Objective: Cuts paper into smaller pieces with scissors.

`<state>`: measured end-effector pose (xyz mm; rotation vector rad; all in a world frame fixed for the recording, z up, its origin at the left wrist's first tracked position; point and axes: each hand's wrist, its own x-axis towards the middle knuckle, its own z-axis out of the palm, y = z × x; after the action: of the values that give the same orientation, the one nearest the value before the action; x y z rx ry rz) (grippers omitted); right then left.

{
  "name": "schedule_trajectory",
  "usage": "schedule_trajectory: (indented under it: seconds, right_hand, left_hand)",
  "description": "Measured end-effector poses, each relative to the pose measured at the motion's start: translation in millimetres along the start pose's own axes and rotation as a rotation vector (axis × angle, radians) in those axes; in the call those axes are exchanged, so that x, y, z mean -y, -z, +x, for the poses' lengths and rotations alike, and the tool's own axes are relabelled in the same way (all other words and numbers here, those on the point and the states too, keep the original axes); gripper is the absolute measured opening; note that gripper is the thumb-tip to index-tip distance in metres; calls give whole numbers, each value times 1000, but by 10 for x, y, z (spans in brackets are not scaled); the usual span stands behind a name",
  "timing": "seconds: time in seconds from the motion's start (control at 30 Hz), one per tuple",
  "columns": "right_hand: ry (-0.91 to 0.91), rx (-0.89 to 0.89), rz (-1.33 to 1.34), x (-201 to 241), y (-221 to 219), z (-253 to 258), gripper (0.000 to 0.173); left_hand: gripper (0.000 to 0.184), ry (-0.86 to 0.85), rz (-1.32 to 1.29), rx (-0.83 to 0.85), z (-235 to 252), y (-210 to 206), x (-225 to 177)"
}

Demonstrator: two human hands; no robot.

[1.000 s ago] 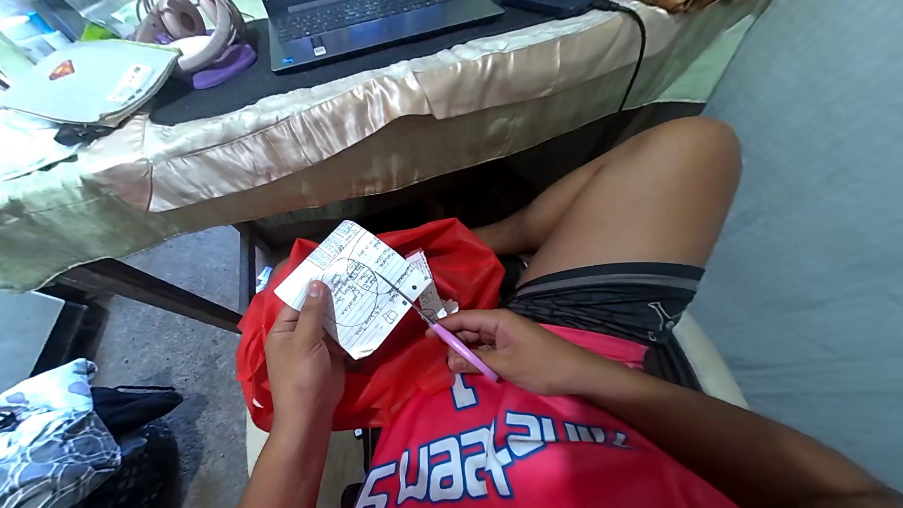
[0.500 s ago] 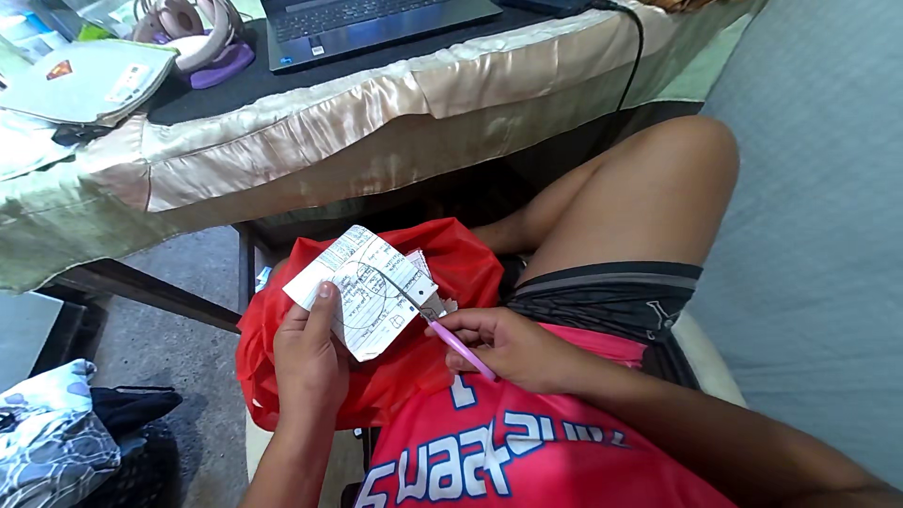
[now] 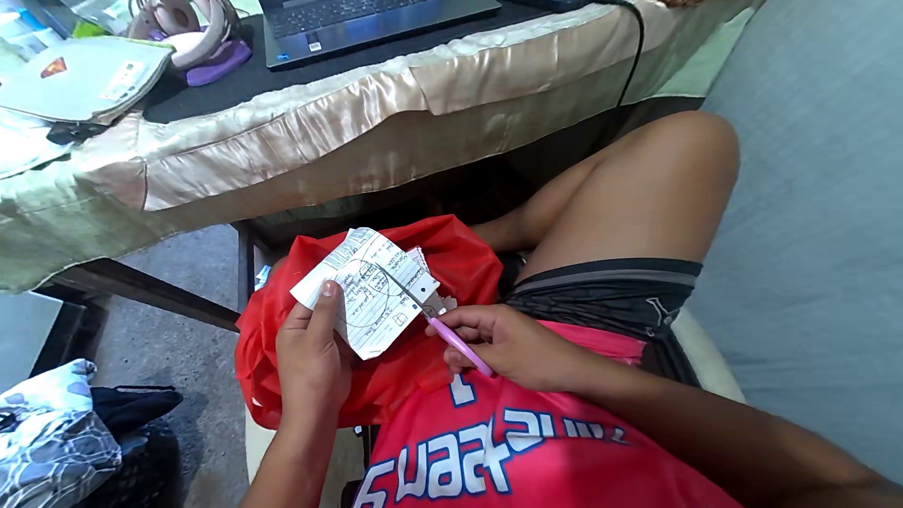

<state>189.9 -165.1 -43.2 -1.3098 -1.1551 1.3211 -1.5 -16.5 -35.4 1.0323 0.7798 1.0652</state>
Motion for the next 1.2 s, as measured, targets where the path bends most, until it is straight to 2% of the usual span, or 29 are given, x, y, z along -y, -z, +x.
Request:
schedule_trajectory:
  seconds: [0.63,0.7,0.87,0.97,1.07,1.2]
  right_hand:
    - [1,-27,9,-1,1,4,31]
    - [1,-26,6,0,6,-2,31]
    - [10,13,-45,-16,12,-27,35]
    - [17,24,-79,-20,18,-28,34]
    - [13,9,-79,-27,6,-21,33]
    - [8,1,-62,-29,-10,-17,32]
  left_hand:
    - [25,72,2,18,-39,-36,43]
    - [31,119,-75,66,-28,-11,35]
    - [65,280,-287,244,55,16,-55]
    - [53,236,-242,230,94,14,-47]
    - [33,82,-162,93,74,-36,1]
    - [20,-35,-129,-11,33,-104,37]
